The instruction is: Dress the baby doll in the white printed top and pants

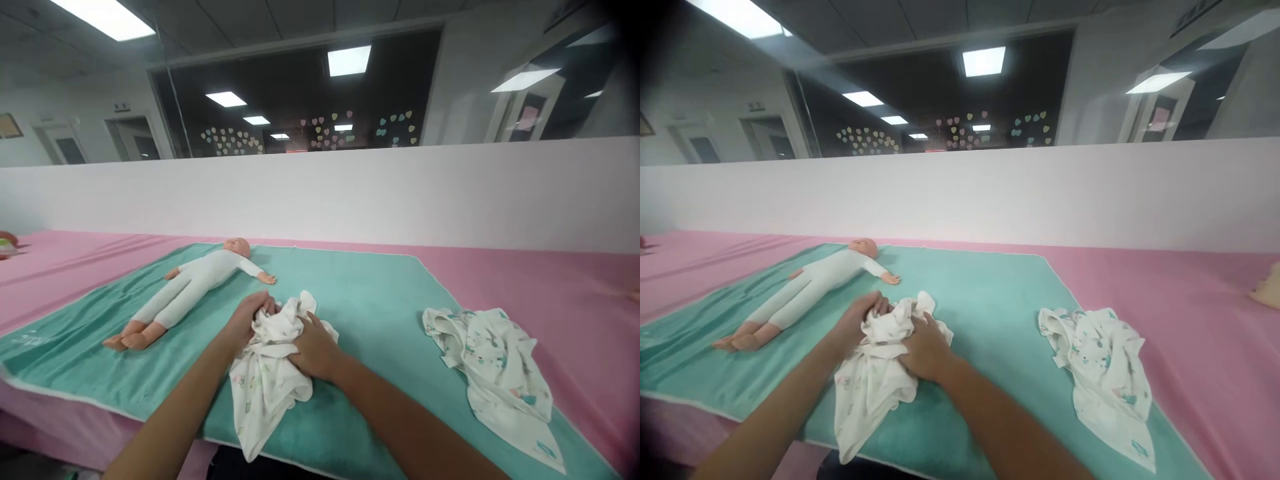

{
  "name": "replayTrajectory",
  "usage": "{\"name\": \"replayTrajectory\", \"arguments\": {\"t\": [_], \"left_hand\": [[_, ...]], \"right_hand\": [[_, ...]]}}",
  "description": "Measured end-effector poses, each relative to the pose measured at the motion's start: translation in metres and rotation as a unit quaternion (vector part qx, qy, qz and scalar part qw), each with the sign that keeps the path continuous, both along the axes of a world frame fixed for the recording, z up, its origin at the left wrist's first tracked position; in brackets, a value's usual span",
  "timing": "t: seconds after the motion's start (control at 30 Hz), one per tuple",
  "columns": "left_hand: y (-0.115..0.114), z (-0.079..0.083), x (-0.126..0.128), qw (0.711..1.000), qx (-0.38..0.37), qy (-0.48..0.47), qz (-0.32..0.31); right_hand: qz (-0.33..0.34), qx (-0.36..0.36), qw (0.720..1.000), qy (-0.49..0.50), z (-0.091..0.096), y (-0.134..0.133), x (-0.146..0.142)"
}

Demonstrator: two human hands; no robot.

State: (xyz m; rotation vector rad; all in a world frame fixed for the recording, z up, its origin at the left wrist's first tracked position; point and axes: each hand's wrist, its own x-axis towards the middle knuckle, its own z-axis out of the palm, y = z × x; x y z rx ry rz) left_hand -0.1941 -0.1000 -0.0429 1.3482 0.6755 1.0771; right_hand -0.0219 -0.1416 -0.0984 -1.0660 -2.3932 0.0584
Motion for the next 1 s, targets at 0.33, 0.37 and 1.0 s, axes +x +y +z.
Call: {"name": "replayTrajectory", "arguments": {"t": [0.33, 0.37, 1.0], "left_hand": [[-0.074, -0.029, -0.006, 0.765, 0.315, 0.551, 0.113], [-0.078, -0.029, -0.002, 0.758, 0.314, 0.553, 0.143], [-0.296, -0.052, -0.349, 0.513, 0.110, 0.582, 0.621]], "right_hand": [[0.252, -0.347, 0.877, 0.218, 0.023, 0.007, 0.034], [0.260, -0.377, 0.857, 0.235, 0.027, 0.003, 0.035], [0.035, -0.490, 0.811, 0.317, 0.006, 0.003, 0.039]]}}
